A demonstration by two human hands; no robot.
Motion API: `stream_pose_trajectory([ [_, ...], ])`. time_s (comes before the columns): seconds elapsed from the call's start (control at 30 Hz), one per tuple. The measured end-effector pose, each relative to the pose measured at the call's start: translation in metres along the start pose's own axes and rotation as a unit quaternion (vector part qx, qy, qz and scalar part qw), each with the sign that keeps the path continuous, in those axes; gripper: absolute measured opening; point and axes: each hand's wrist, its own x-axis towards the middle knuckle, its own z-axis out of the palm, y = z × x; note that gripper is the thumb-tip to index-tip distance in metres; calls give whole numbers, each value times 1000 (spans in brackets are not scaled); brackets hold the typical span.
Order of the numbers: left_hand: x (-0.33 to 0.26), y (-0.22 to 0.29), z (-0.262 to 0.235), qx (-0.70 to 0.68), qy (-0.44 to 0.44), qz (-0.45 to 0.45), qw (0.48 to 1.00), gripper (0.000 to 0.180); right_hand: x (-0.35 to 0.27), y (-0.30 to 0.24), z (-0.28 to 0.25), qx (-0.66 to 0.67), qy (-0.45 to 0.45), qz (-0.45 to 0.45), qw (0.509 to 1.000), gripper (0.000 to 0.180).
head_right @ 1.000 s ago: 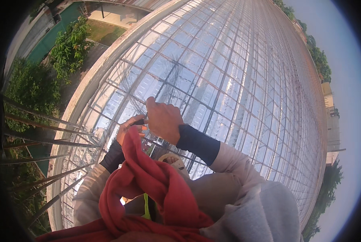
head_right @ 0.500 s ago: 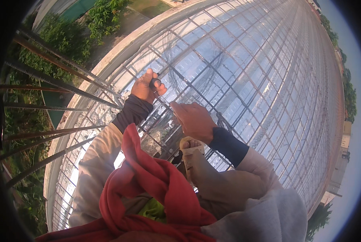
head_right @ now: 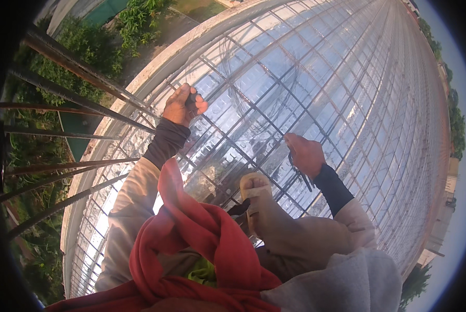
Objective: The person uses pliers to bend and twist wire ties, securing intersecting metal bars into a grid structure on a large curved roof. The person repeatedly reaches for ties, wraps them around bar intersections, and tightens them to hold the grid in place.
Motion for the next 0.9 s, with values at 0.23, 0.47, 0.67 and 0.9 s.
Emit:
stream_pose_trajectory([
  [0.23, -6, 3, -10, -95, -5, 14, 995, 24, -50, 86, 5, -34, -146, 75, 986, 16],
  [0.47, -13, 11, 3, -56, 20, 11, 998, 26, -99, 163, -22, 151, -207, 243, 935, 23],
  [0.67, -13, 12, -16, -34, 71, 18, 997, 28, -103, 166, -52, 531, -157, 371, 745, 32],
  [0.9, -32, -11, 19, 58, -10, -27, 998, 31, 6, 84, -35, 526, 9, 294, 798, 39],
])
